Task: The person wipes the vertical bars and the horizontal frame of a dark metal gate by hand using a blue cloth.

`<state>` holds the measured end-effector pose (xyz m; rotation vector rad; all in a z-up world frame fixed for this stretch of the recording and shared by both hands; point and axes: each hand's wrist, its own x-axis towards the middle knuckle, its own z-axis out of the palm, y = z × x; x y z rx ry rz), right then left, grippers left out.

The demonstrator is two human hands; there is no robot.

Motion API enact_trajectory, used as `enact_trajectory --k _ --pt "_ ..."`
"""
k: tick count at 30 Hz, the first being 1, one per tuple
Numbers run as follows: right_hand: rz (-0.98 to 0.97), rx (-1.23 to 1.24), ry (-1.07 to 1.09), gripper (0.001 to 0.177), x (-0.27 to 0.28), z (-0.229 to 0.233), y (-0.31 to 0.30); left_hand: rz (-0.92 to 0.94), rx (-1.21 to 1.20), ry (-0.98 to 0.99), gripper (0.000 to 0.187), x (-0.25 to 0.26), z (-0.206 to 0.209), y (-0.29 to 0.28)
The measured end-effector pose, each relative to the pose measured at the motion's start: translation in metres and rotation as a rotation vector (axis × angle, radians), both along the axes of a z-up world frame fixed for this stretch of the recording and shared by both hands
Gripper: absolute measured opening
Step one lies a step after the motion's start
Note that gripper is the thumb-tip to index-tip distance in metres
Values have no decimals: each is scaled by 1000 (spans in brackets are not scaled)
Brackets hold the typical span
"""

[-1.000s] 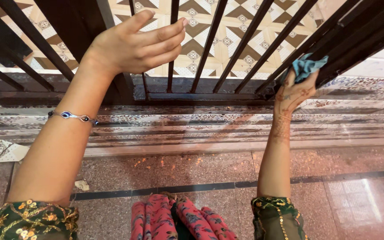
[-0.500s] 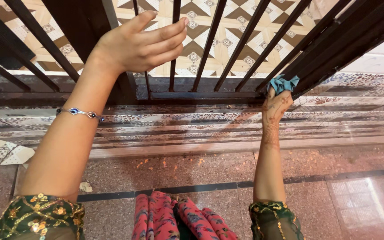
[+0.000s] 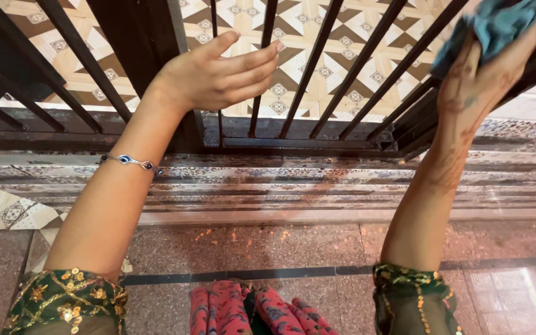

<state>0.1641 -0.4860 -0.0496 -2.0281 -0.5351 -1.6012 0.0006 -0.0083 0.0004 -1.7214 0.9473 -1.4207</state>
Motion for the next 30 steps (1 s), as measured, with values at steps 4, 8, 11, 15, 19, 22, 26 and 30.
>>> enact_trajectory --k 4,8,11,15,19,22,26,30 --pt "70 72 -31 64 40 -2 4 -4 -15 -1 23 1 0 1" --pt "90 114 -2 53 34 -14 14 -8 -12 -21 23 3 1 1" --pt "111 148 45 44 16 -15 29 -2 -10 -18 22 0 0 1" --pt "157 218 130 33 -12 -15 52 11 -7 -32 23 1 1 1" --pt "191 282 217 23 -39 -17 70 8 -8 -37 23 2 0 1" --pt "235 313 256 17 -56 -18 81 28 -5 -16 21 2 -1 1" --pt "278 296 229 14 -64 -23 84 15 -14 -6 20 2 -1 0" --pt "212 239 226 11 -65 -42 84 4 -14 -1 17 1 0 1"
